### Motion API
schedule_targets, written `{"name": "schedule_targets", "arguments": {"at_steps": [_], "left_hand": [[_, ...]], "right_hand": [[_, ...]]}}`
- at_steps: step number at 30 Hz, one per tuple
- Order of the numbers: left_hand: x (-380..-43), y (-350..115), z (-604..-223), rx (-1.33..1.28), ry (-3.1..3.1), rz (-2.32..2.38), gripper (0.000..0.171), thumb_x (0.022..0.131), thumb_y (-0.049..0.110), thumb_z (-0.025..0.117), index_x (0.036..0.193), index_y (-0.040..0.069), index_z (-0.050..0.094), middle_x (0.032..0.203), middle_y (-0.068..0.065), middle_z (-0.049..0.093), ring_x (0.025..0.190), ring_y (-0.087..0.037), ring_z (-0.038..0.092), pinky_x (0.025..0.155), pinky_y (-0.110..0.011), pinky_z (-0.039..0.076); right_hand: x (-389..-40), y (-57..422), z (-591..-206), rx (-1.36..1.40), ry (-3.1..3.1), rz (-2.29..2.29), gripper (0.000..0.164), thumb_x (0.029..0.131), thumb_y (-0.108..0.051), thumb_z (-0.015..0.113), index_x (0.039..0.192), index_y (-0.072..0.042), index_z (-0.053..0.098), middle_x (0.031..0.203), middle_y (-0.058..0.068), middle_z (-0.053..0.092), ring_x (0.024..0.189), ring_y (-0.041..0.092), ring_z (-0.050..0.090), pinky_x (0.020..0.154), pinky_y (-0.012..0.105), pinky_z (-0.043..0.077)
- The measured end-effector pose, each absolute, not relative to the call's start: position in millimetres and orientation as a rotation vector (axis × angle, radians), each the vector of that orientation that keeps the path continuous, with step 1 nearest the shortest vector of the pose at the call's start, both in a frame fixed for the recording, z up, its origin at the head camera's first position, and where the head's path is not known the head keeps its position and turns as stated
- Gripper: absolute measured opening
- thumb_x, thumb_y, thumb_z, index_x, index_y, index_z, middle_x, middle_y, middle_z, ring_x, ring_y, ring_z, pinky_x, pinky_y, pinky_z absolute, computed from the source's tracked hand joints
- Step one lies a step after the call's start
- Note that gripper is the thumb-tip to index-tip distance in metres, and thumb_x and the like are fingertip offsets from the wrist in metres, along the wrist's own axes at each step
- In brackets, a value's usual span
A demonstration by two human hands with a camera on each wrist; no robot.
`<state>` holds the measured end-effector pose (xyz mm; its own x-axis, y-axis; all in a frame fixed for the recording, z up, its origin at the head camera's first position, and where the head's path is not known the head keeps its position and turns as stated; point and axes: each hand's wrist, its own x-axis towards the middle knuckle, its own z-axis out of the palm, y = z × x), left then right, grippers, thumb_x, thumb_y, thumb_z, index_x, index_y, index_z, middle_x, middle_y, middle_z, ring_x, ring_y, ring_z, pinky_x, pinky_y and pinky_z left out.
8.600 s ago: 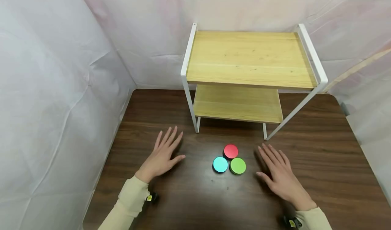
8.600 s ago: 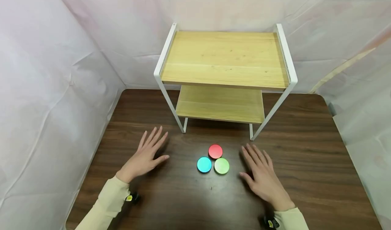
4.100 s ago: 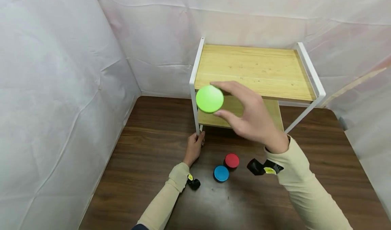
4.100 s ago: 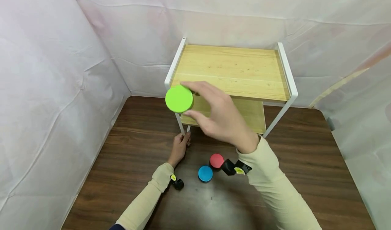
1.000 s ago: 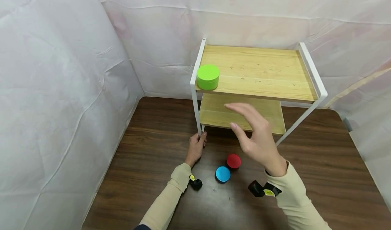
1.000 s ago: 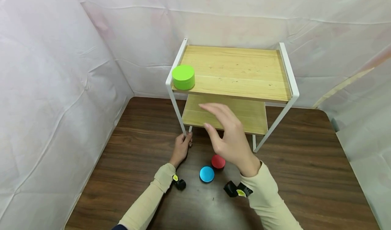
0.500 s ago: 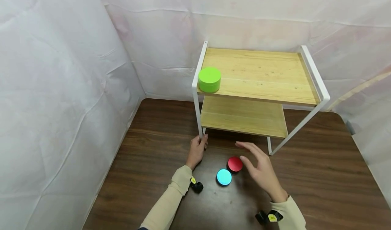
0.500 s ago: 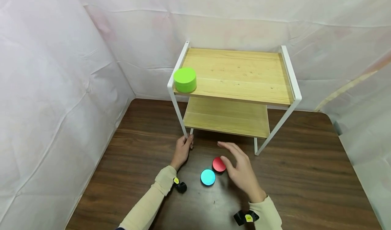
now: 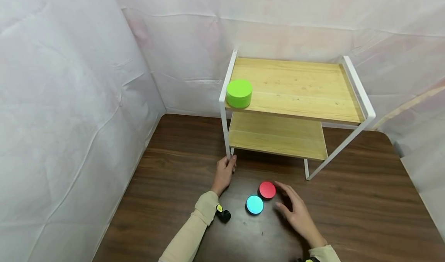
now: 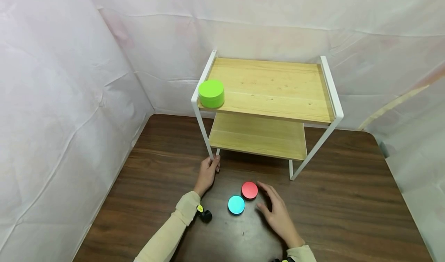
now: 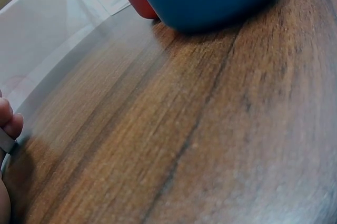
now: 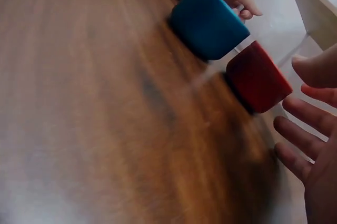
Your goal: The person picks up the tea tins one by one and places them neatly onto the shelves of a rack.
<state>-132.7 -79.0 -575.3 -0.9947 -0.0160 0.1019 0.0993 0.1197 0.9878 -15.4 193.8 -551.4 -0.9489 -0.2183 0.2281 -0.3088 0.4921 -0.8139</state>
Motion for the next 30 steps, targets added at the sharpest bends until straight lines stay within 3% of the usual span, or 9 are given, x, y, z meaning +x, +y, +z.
{"name": "schedule_targets", "arguments": {"at_steps": [10,13,15,17,19,21,25,30], "left_hand": [[-128.5,-74.2,-563.3,-0.042,-2.277,-2.021,0.044,0.113,0.021,0.053,0.084,-0.012,0.061,0.074,-0.038,0.055,0.061,-0.020,0.047,0.059,-0.022,0.037],[-123.7,-74.1,-551.5,-0.066,-2.256,-2.043,0.043,0.112,0.019,0.053,0.084,-0.011,0.060,0.073,-0.037,0.055,0.060,-0.017,0.047,0.059,-0.022,0.038],[-121.4,-74.2,-545.8,-0.074,-2.254,-2.047,0.042,0.112,0.020,0.054,0.084,-0.010,0.060,0.073,-0.037,0.055,0.060,-0.013,0.047,0.060,-0.022,0.038],[-120.6,-74.8,-544.4,-0.079,-2.259,-2.046,0.042,0.113,0.021,0.053,0.084,-0.009,0.060,0.074,-0.036,0.056,0.060,-0.011,0.047,0.060,-0.023,0.038],[-120.9,-75.1,-545.6,-0.080,-2.263,-2.047,0.044,0.113,0.023,0.053,0.084,-0.009,0.061,0.074,-0.036,0.056,0.061,-0.014,0.047,0.060,-0.022,0.038],[-121.4,-75.3,-547.0,-0.079,-2.264,-2.052,0.044,0.113,0.024,0.053,0.084,-0.009,0.061,0.075,-0.037,0.056,0.062,-0.018,0.049,0.061,-0.022,0.039],[-122.1,-75.3,-548.4,-0.076,-2.259,-2.055,0.045,0.113,0.025,0.053,0.085,-0.010,0.061,0.075,-0.036,0.057,0.064,-0.022,0.049,0.061,-0.022,0.038],[-122.2,-76.0,-547.2,-0.076,-2.267,-2.060,0.047,0.113,0.024,0.053,0.089,-0.016,0.061,0.075,-0.036,0.057,0.063,-0.017,0.048,0.061,-0.021,0.039]], "right_hand": [[-9.3,188.0,-563.9,0.481,-2.593,1.441,0.076,0.088,0.005,0.080,0.156,-0.009,0.049,0.151,0.014,0.058,0.142,-0.011,0.039,0.113,0.001,0.021],[-10.5,184.2,-564.6,0.423,-2.636,1.413,0.078,0.087,0.004,0.081,0.156,-0.009,0.048,0.153,0.013,0.056,0.144,-0.003,0.042,0.113,0.001,0.020],[-12.3,181.8,-564.7,0.383,-2.666,1.391,0.079,0.087,0.002,0.083,0.156,-0.010,0.048,0.153,0.012,0.056,0.144,0.010,0.046,0.117,0.012,0.027],[-14.6,179.4,-565.2,0.359,-2.688,1.377,0.080,0.086,0.002,0.084,0.156,-0.011,0.048,0.153,0.012,0.057,0.143,0.023,0.047,0.121,0.034,0.031],[-17.2,177.1,-565.5,0.344,-2.702,1.371,0.080,0.085,0.000,0.084,0.156,-0.012,0.049,0.152,0.013,0.057,0.141,0.031,0.048,0.116,0.054,0.032],[-19.3,174.7,-565.5,0.345,-2.701,1.372,0.079,0.085,-0.002,0.085,0.155,-0.011,0.050,0.151,0.014,0.058,0.140,0.034,0.048,0.109,0.063,0.031],[-22.3,170.6,-566.8,0.342,-2.687,1.354,0.076,0.085,-0.003,0.086,0.153,-0.009,0.052,0.149,0.014,0.060,0.138,0.032,0.049,0.106,0.054,0.030],[-22.9,165.3,-570.8,0.331,-2.639,1.293,0.072,0.084,-0.002,0.086,0.150,-0.008,0.056,0.143,0.014,0.066,0.132,0.031,0.052,0.099,0.042,0.028]]}}
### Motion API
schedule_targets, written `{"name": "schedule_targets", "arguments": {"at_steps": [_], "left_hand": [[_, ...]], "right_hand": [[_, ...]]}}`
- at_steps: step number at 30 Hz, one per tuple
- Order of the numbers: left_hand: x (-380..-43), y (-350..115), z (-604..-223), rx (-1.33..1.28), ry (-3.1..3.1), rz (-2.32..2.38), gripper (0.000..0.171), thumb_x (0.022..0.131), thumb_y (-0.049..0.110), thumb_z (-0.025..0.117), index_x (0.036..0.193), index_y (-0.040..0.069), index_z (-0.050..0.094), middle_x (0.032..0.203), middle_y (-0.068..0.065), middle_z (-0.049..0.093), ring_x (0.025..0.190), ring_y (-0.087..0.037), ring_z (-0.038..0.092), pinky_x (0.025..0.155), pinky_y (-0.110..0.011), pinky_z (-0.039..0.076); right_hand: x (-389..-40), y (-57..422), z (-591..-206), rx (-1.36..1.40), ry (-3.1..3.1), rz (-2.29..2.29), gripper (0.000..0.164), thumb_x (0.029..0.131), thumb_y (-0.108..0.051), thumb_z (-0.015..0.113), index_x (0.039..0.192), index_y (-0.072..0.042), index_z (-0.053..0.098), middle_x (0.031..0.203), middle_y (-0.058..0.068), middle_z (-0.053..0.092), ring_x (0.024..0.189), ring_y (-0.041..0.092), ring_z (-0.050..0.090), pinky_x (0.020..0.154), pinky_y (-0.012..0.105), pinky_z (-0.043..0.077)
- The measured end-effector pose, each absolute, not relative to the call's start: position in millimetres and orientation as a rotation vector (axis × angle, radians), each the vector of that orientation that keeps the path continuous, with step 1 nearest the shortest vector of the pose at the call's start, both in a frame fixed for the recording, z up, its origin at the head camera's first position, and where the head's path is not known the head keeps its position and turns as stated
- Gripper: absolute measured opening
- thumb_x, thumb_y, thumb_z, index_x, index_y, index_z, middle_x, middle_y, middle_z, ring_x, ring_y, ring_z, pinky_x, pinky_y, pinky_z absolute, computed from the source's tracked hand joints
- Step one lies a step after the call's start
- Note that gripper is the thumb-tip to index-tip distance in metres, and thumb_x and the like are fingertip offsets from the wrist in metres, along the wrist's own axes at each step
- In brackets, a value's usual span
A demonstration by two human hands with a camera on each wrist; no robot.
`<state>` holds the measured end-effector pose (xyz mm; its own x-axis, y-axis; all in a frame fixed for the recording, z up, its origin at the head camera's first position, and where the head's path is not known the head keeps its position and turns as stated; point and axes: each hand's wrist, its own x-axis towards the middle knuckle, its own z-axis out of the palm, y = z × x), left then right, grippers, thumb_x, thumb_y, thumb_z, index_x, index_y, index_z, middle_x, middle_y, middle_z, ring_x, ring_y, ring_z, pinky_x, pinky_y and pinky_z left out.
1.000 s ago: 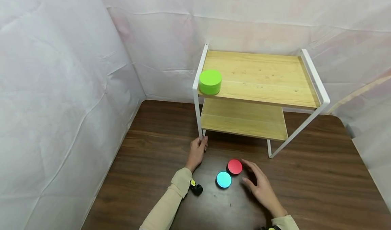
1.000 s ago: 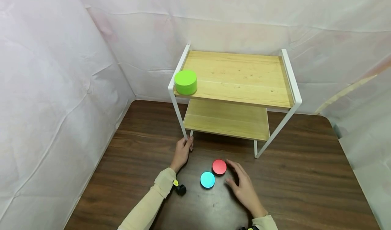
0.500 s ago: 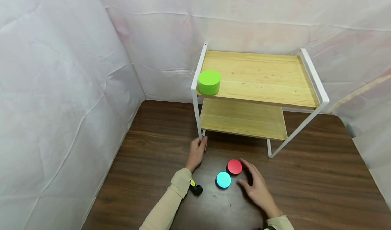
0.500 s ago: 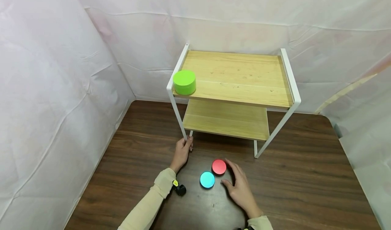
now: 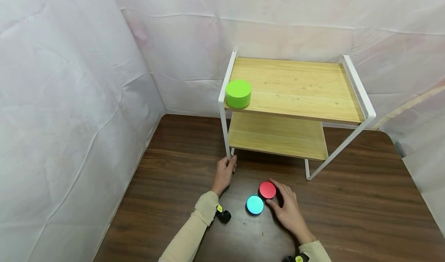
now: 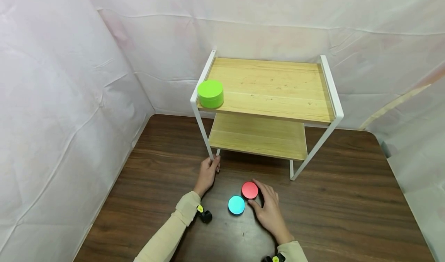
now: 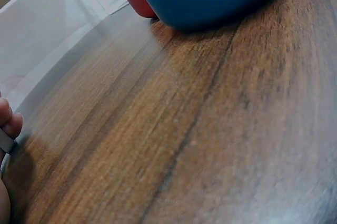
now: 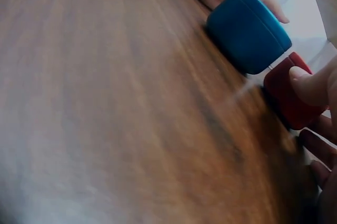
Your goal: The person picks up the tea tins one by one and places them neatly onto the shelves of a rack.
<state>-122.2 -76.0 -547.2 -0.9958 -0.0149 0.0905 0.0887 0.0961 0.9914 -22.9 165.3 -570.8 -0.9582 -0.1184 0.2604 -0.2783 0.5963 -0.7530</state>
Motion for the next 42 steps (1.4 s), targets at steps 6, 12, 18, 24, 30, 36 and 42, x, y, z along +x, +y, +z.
{"name": "schedule_targets", "arguments": {"at_steps": [6,12,18,24,30,36,42], "left_hand": [[-122.2,-75.9,-546.3,-0.079,-2.260,-2.074,0.048,0.113,0.023,0.053,0.091,-0.019,0.060,0.075,-0.038,0.056,0.061,-0.014,0.048,0.060,-0.021,0.038],[-122.5,-75.3,-546.9,-0.071,-2.251,-2.077,0.046,0.112,0.022,0.055,0.089,-0.018,0.060,0.075,-0.038,0.056,0.061,-0.014,0.048,0.059,-0.021,0.039],[-122.5,-74.7,-547.5,-0.080,-2.253,-2.071,0.045,0.113,0.022,0.054,0.087,-0.015,0.061,0.073,-0.036,0.056,0.062,-0.018,0.048,0.060,-0.021,0.038],[-122.7,-74.5,-548.0,-0.083,-2.252,-2.061,0.045,0.113,0.022,0.053,0.087,-0.015,0.060,0.073,-0.035,0.055,0.062,-0.017,0.047,0.060,-0.021,0.037],[-123.2,-76.3,-548.4,-0.074,-2.251,-2.073,0.046,0.113,0.023,0.054,0.089,-0.016,0.061,0.075,-0.036,0.056,0.062,-0.019,0.048,0.060,-0.021,0.038],[-123.1,-77.0,-548.0,-0.076,-2.256,-2.076,0.046,0.112,0.023,0.054,0.090,-0.017,0.061,0.076,-0.037,0.057,0.064,-0.024,0.049,0.060,-0.021,0.039],[-122.6,-76.3,-547.2,-0.083,-2.262,-2.065,0.045,0.112,0.022,0.054,0.089,-0.015,0.061,0.075,-0.035,0.057,0.062,-0.012,0.048,0.060,-0.021,0.038]], "right_hand": [[-21.8,160.5,-574.5,0.320,-2.594,1.245,0.069,0.083,-0.002,0.087,0.147,-0.008,0.059,0.136,0.014,0.069,0.126,0.029,0.054,0.099,0.035,0.027],[-20.4,161.2,-576.7,0.307,-2.584,1.268,0.069,0.083,-0.003,0.088,0.146,-0.007,0.060,0.136,0.014,0.068,0.126,0.026,0.053,0.101,0.034,0.027],[-19.5,164.4,-577.6,0.279,-2.592,1.314,0.069,0.082,-0.002,0.088,0.146,-0.011,0.061,0.136,0.012,0.068,0.127,0.019,0.053,0.103,0.033,0.027],[-18.8,168.2,-573.2,0.269,-2.644,1.362,0.069,0.084,-0.004,0.087,0.147,-0.013,0.061,0.139,0.013,0.067,0.130,0.022,0.053,0.104,0.039,0.028],[-17.8,172.4,-567.2,0.234,-2.710,1.414,0.066,0.086,-0.007,0.087,0.146,-0.012,0.061,0.143,0.014,0.065,0.134,0.033,0.053,0.112,0.060,0.030],[-18.5,175.2,-561.5,0.231,-2.731,1.412,0.066,0.088,-0.009,0.086,0.148,-0.016,0.060,0.144,0.006,0.065,0.136,0.029,0.057,0.118,0.038,0.037],[-18.9,175.0,-556.5,0.292,-2.688,1.427,0.067,0.087,-0.006,0.086,0.148,-0.015,0.060,0.139,0.002,0.067,0.132,0.021,0.061,0.107,0.001,0.027]]}}
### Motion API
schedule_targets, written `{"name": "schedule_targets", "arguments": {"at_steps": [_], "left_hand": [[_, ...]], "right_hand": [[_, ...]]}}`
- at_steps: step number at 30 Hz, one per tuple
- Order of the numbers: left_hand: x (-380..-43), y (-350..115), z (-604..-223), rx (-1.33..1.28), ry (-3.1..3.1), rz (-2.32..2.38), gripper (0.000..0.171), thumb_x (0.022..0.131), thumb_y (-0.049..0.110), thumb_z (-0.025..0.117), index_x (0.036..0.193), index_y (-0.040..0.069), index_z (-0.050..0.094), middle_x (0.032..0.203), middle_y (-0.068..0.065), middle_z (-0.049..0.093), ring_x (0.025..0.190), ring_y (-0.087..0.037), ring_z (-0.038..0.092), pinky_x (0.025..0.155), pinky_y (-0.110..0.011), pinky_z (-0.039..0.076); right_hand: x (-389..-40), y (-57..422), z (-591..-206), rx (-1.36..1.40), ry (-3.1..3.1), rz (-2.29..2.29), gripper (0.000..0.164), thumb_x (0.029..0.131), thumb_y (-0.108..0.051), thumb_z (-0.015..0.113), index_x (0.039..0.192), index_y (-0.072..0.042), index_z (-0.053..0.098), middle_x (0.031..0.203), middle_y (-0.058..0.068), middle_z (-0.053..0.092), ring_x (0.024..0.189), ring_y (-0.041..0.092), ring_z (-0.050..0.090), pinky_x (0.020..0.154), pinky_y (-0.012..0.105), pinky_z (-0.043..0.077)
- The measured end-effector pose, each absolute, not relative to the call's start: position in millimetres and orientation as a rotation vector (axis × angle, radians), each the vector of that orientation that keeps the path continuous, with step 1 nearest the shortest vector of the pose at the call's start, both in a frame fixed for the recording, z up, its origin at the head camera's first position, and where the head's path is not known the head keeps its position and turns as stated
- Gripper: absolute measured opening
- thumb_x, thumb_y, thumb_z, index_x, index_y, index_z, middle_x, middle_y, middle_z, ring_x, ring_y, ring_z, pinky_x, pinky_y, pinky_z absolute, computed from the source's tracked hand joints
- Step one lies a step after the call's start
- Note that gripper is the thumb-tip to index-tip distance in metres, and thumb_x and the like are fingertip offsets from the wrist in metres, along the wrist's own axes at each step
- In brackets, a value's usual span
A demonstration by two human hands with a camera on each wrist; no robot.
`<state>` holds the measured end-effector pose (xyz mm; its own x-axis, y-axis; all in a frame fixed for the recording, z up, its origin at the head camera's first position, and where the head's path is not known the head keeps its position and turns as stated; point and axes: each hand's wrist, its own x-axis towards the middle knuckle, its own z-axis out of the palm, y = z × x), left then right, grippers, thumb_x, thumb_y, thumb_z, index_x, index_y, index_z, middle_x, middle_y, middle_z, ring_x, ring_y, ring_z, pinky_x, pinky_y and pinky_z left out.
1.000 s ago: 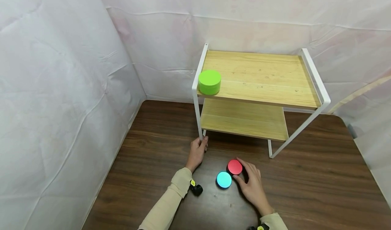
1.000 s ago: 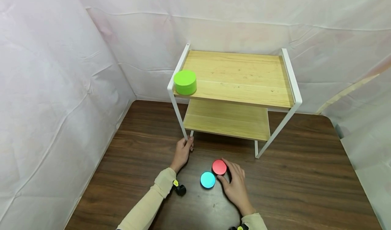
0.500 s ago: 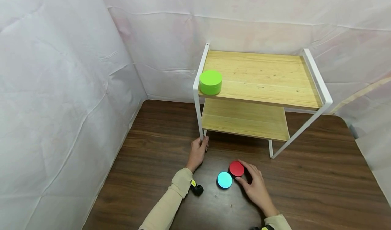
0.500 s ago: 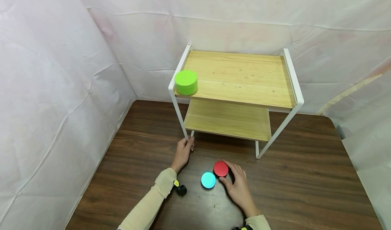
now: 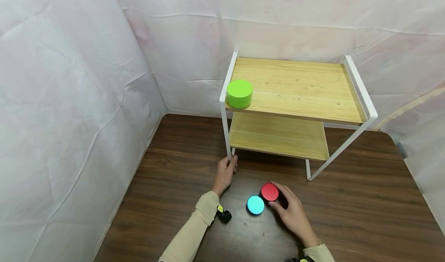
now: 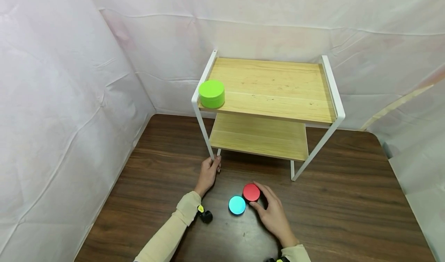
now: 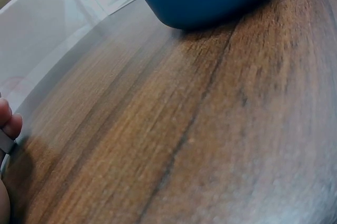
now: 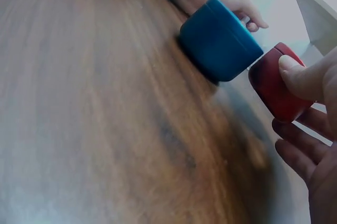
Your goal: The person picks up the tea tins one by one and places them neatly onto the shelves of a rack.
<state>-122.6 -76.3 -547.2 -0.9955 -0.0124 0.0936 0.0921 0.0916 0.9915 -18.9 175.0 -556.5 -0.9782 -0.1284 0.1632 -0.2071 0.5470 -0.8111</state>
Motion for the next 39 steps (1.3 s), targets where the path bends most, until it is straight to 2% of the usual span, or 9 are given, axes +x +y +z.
{"name": "schedule_targets", "arguments": {"at_steps": [3,6,11,14,18,23,31,39], "left_hand": [[-122.5,-75.8,-547.5,-0.081,-2.265,-2.064,0.044,0.112,0.023,0.054,0.088,-0.014,0.061,0.074,-0.033,0.056,0.060,-0.006,0.047,0.060,-0.021,0.037],[-122.5,-75.5,-547.9,-0.069,-2.261,-2.060,0.044,0.112,0.023,0.054,0.087,-0.013,0.061,0.073,-0.032,0.056,0.060,-0.006,0.047,0.060,-0.021,0.037],[-122.7,-74.7,-547.4,-0.069,-2.250,-2.059,0.042,0.112,0.021,0.054,0.086,-0.011,0.061,0.073,-0.033,0.056,0.062,-0.020,0.048,0.060,-0.021,0.038],[-122.9,-74.0,-547.3,-0.074,-2.249,-2.053,0.041,0.112,0.020,0.054,0.085,-0.010,0.061,0.072,-0.034,0.056,0.063,-0.029,0.048,0.059,-0.021,0.037],[-123.1,-73.6,-547.7,-0.073,-2.243,-2.056,0.041,0.112,0.019,0.054,0.084,-0.010,0.061,0.072,-0.035,0.055,0.064,-0.034,0.048,0.059,-0.021,0.037],[-123.2,-74.6,-549.2,-0.079,-2.239,-2.069,0.042,0.112,0.020,0.054,0.086,-0.012,0.061,0.073,-0.036,0.056,0.063,-0.030,0.048,0.059,-0.021,0.038],[-122.2,-76.9,-547.9,-0.095,-2.248,-2.062,0.042,0.112,0.022,0.055,0.085,-0.011,0.061,0.073,-0.034,0.056,0.061,-0.010,0.048,0.060,-0.021,0.039],[-128.3,-78.0,-563.0,-0.096,-2.269,-2.056,0.044,0.112,0.022,0.055,0.086,-0.014,0.060,0.073,-0.036,0.056,0.061,-0.016,0.048,0.059,-0.020,0.039]], "right_hand": [[-19.3,173.9,-553.1,0.311,-2.677,1.432,0.067,0.087,-0.006,0.087,0.148,-0.015,0.060,0.137,0.000,0.068,0.131,0.016,0.061,0.107,0.001,0.029],[-20.3,172.8,-550.1,0.333,-2.665,1.436,0.068,0.087,-0.006,0.087,0.148,-0.014,0.060,0.138,0.001,0.068,0.132,0.012,0.059,0.108,0.001,0.029],[-21.1,172.1,-545.3,0.354,-2.649,1.429,0.068,0.086,-0.005,0.087,0.148,-0.012,0.060,0.139,0.004,0.067,0.133,0.004,0.056,0.108,0.001,0.029],[-21.9,171.9,-542.5,0.355,-2.651,1.425,0.067,0.087,-0.005,0.087,0.148,-0.012,0.060,0.140,0.004,0.067,0.133,0.006,0.057,0.108,0.001,0.029],[-24.4,170.6,-536.2,0.366,-2.650,1.443,0.067,0.089,-0.006,0.085,0.149,-0.015,0.059,0.141,0.003,0.066,0.132,0.010,0.059,0.108,0.001,0.030],[-29.4,165.5,-522.9,0.428,-2.597,1.467,0.069,0.089,-0.003,0.084,0.151,-0.018,0.058,0.141,0.000,0.066,0.129,0.003,0.058,0.106,0.003,0.036],[-39.7,155.1,-487.1,0.548,-2.515,1.486,0.074,0.087,0.000,0.085,0.152,-0.021,0.056,0.143,0.002,0.065,0.128,0.003,0.057,0.107,0.008,0.040],[-50.2,149.3,-445.9,0.662,-2.473,1.468,0.076,0.086,-0.002,0.086,0.153,-0.018,0.055,0.145,0.003,0.063,0.135,0.003,0.055,0.112,0.012,0.039]]}}
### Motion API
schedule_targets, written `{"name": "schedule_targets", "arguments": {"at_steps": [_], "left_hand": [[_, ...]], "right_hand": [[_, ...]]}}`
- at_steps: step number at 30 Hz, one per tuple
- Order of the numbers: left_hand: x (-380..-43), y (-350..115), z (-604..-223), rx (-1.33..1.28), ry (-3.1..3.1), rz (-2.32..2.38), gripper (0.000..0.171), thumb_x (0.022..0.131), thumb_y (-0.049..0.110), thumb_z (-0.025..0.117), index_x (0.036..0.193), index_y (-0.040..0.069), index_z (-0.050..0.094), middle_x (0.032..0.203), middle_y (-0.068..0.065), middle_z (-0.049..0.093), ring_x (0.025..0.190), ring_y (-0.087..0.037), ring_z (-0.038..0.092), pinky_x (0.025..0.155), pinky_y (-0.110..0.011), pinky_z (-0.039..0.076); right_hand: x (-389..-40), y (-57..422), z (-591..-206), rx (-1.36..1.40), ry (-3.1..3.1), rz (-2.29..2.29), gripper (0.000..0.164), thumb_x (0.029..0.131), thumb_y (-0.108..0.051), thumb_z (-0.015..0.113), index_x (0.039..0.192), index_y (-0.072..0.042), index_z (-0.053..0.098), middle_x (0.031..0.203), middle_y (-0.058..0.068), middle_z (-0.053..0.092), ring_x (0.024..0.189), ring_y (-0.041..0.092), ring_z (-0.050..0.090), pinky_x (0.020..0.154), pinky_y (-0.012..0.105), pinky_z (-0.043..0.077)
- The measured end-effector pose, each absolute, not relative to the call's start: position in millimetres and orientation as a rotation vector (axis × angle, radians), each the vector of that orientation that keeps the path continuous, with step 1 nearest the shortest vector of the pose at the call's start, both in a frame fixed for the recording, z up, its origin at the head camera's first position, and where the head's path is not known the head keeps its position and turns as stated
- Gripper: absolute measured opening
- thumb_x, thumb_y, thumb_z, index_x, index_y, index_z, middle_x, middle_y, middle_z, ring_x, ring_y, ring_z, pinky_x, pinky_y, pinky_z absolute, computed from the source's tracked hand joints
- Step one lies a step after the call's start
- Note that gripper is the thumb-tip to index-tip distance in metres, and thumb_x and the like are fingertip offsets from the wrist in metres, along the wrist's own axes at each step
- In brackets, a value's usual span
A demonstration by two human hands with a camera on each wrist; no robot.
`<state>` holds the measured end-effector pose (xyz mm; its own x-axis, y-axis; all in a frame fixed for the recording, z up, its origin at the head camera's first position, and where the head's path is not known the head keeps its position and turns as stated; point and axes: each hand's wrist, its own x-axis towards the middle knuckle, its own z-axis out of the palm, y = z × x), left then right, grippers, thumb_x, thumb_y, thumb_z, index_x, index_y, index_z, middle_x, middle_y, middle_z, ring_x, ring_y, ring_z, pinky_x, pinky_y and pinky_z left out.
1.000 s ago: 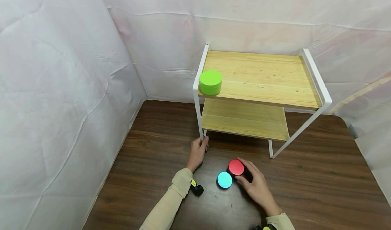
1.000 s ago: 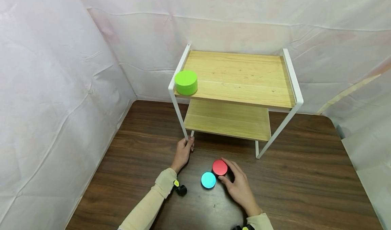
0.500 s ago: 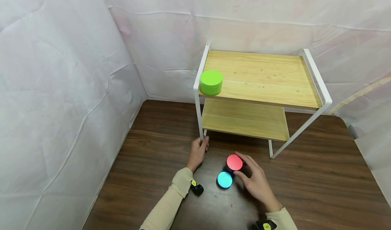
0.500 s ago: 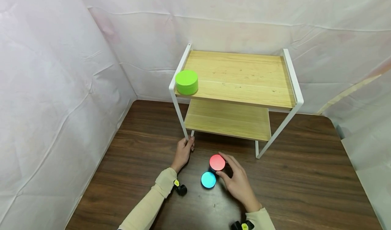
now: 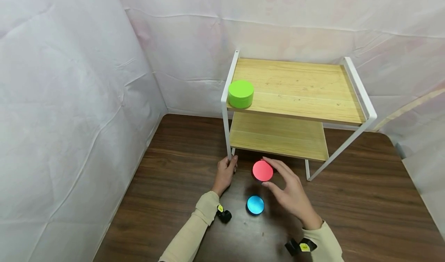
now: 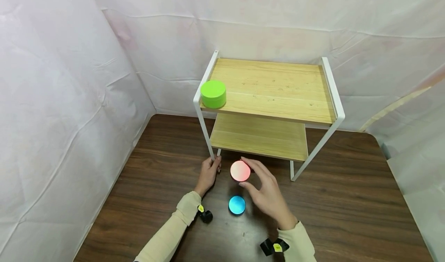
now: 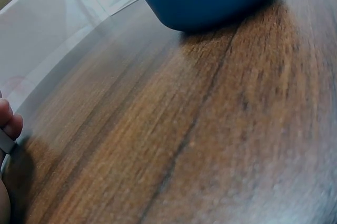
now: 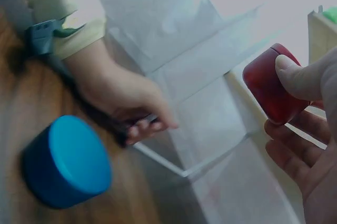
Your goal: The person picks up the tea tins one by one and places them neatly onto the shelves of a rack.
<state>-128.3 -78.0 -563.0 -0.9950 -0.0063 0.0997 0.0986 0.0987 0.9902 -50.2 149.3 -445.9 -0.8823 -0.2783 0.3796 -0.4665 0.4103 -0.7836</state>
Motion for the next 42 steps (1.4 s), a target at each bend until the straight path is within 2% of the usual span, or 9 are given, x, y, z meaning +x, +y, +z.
{"name": "schedule_targets", "arguments": {"at_steps": [8,12,18,21,30,38,42], "left_hand": [[-133.8,-78.9,-580.2,-0.101,-2.275,-2.025,0.044,0.112,0.028,0.056,0.086,-0.007,0.064,0.074,-0.031,0.060,0.063,-0.018,0.050,0.059,-0.022,0.040],[-133.8,-79.4,-579.7,-0.109,-2.255,-2.038,0.044,0.111,0.031,0.058,0.083,-0.003,0.064,0.071,-0.026,0.060,0.062,-0.015,0.051,0.059,-0.023,0.041],[-134.7,-79.9,-578.3,-0.125,-2.273,-2.003,0.044,0.111,0.034,0.058,0.081,0.002,0.063,0.067,-0.013,0.059,0.060,-0.009,0.051,0.059,-0.023,0.042],[-135.3,-80.1,-578.1,-0.137,-2.284,-1.987,0.043,0.111,0.033,0.057,0.081,0.003,0.063,0.067,-0.010,0.059,0.060,-0.008,0.051,0.059,-0.024,0.042],[-134.6,-79.1,-580.8,-0.125,-2.265,-2.006,0.041,0.111,0.029,0.058,0.081,0.002,0.063,0.068,-0.016,0.059,0.061,-0.011,0.051,0.059,-0.023,0.042],[-134.5,-75.7,-576.7,-0.109,-2.270,-2.013,0.042,0.112,0.023,0.055,0.083,-0.007,0.062,0.071,-0.027,0.058,0.061,-0.017,0.049,0.059,-0.023,0.039],[-127.3,-72.8,-560.7,-0.112,-2.239,-2.035,0.042,0.112,0.020,0.054,0.083,-0.009,0.060,0.070,-0.031,0.056,0.061,-0.022,0.047,0.059,-0.023,0.038]], "right_hand": [[-61.4,146.0,-406.8,0.728,-2.422,1.369,0.076,0.082,0.001,0.088,0.151,-0.016,0.058,0.144,0.006,0.064,0.133,0.013,0.058,0.110,0.012,0.042],[-66.8,142.4,-381.5,0.764,-2.380,1.380,0.077,0.082,0.003,0.087,0.150,-0.016,0.058,0.143,0.004,0.065,0.127,0.010,0.060,0.106,0.013,0.045],[-76.3,137.9,-343.6,0.874,-2.283,1.383,0.080,0.079,0.012,0.085,0.151,-0.011,0.057,0.141,0.010,0.065,0.123,0.007,0.061,0.105,0.014,0.046],[-82.1,137.1,-326.7,0.917,-2.232,1.366,0.080,0.077,0.015,0.085,0.150,-0.007,0.058,0.138,0.013,0.066,0.124,0.008,0.061,0.105,0.016,0.048],[-93.5,136.6,-290.7,0.901,-2.136,1.235,0.075,0.078,0.012,0.087,0.147,0.000,0.059,0.140,0.018,0.066,0.128,0.012,0.061,0.109,0.021,0.048],[-103.7,135.0,-270.0,0.731,-2.143,1.233,0.073,0.082,0.010,0.085,0.148,-0.006,0.059,0.135,0.016,0.068,0.122,0.006,0.061,0.105,0.017,0.049],[-109.1,133.6,-267.9,0.668,-2.174,1.233,0.071,0.085,0.008,0.084,0.149,-0.008,0.060,0.136,0.012,0.068,0.122,0.012,0.064,0.105,0.016,0.048]]}}
